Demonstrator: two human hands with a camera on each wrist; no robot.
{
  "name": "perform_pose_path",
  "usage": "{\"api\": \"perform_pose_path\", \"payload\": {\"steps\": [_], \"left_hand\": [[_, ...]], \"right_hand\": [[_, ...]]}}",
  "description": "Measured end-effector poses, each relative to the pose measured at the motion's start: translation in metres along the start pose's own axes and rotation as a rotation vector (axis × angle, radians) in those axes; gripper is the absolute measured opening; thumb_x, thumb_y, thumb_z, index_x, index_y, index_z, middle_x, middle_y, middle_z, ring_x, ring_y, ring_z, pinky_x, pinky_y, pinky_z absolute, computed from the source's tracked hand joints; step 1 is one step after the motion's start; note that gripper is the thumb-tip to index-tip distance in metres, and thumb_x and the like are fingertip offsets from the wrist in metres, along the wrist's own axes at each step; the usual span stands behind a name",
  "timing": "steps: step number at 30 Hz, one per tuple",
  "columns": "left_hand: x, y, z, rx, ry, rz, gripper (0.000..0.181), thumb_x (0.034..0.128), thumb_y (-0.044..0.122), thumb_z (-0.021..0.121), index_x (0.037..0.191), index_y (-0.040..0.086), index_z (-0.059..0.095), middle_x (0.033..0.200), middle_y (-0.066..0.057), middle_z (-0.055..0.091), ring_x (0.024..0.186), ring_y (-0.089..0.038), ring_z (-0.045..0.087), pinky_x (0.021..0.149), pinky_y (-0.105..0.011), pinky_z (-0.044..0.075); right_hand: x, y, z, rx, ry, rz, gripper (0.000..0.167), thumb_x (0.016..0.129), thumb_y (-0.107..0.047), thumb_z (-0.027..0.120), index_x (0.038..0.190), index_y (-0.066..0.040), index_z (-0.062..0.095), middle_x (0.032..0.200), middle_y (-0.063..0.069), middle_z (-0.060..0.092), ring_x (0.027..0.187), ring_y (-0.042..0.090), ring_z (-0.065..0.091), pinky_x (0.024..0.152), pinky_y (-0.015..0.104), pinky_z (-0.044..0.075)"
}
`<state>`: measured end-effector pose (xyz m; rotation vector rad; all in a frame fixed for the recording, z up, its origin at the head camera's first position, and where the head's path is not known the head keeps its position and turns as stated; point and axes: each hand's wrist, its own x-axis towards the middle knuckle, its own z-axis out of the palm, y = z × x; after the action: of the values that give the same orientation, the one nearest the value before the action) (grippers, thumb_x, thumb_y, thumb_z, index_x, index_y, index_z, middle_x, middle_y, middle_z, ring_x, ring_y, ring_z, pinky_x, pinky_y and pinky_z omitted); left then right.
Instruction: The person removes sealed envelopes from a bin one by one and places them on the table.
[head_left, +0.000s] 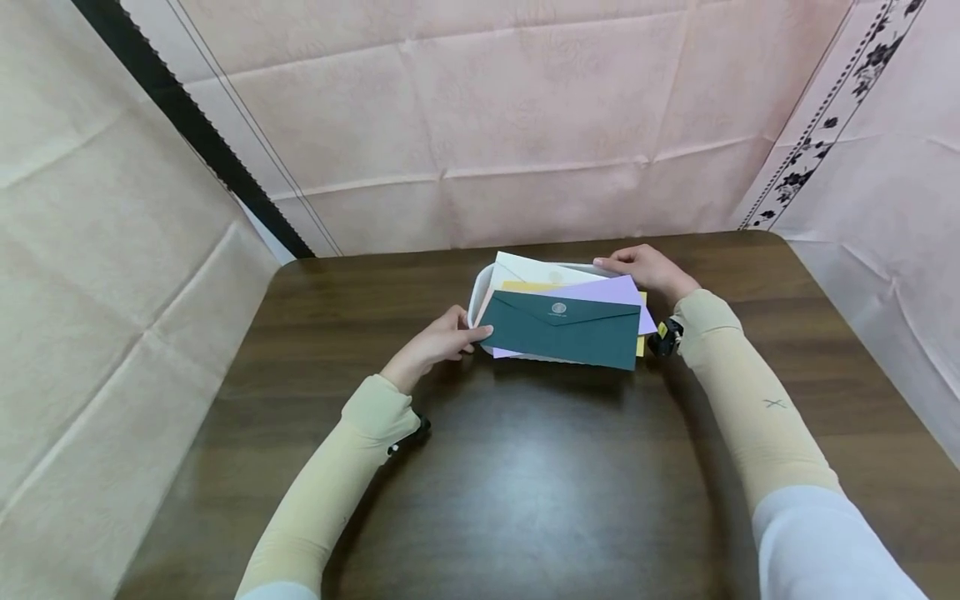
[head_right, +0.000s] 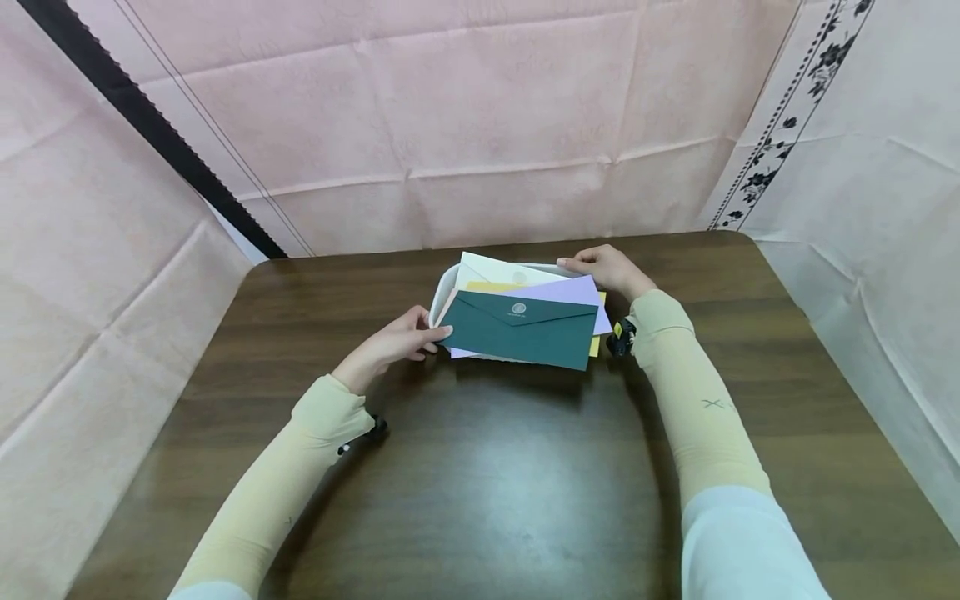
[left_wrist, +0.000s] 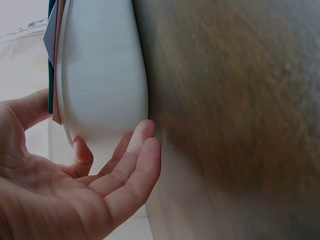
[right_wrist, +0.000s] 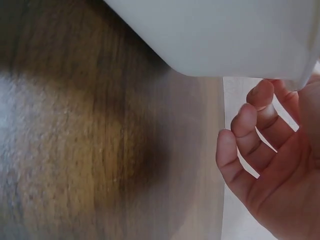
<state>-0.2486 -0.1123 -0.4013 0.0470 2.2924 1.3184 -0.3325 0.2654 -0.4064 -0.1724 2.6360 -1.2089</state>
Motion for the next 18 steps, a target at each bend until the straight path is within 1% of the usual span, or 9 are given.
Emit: {"api": "perform_pose_path", "payload": {"steps": [4,7,11,14,18], "left_hand": [[-0.001,0.000,0.000,-0.007,0.005,-0.005,0.046,0.0962,0.038,0.068,0.118,0.007,0.042,0.126,-0.016,0.053,0.109,-0.032,0.056,0.098,-0.048,0.049],[0.001,-0.001,-0.001,-0.012,0.004,-0.003,0.046,0.0961,0.038,0.069,0.118,0.007,0.042,0.125,-0.017,0.053,0.108,-0.032,0.057,0.097,-0.048,0.049],[0.002,-0.002,0.000,-0.015,0.002,0.000,0.045,0.0963,0.038,0.068,0.116,0.007,0.042,0.125,-0.017,0.054,0.106,-0.032,0.058,0.095,-0.047,0.050],[0.002,-0.002,0.001,-0.018,-0.001,0.000,0.045,0.0963,0.038,0.068,0.115,0.007,0.042,0.126,-0.017,0.054,0.107,-0.032,0.058,0.095,-0.048,0.050],[0.001,-0.001,0.002,-0.021,-0.003,-0.008,0.044,0.0964,0.039,0.068,0.115,0.008,0.042,0.127,-0.016,0.054,0.108,-0.032,0.058,0.097,-0.048,0.050]], "right_hand": [[0.003,-0.001,0.000,0.021,-0.010,0.010,0.058,0.093,-0.063,0.058,0.105,-0.008,0.072,0.095,0.008,0.067,0.093,0.027,0.055,0.080,0.040,0.044],[0.008,0.001,0.002,0.033,-0.006,0.012,0.062,0.092,-0.066,0.058,0.109,-0.008,0.072,0.101,0.010,0.067,0.099,0.028,0.054,0.084,0.042,0.043],[0.013,0.002,0.005,0.046,0.008,0.010,0.066,0.091,-0.069,0.057,0.113,-0.008,0.070,0.105,0.012,0.066,0.101,0.029,0.053,0.087,0.043,0.042],[0.012,0.003,0.005,0.062,0.018,0.020,0.066,0.092,-0.068,0.057,0.116,-0.008,0.069,0.108,0.012,0.065,0.103,0.029,0.053,0.089,0.044,0.041],[0.012,0.003,0.005,0.053,0.016,0.028,0.069,0.091,-0.070,0.056,0.119,-0.007,0.068,0.110,0.013,0.064,0.105,0.030,0.053,0.091,0.047,0.041]]}}
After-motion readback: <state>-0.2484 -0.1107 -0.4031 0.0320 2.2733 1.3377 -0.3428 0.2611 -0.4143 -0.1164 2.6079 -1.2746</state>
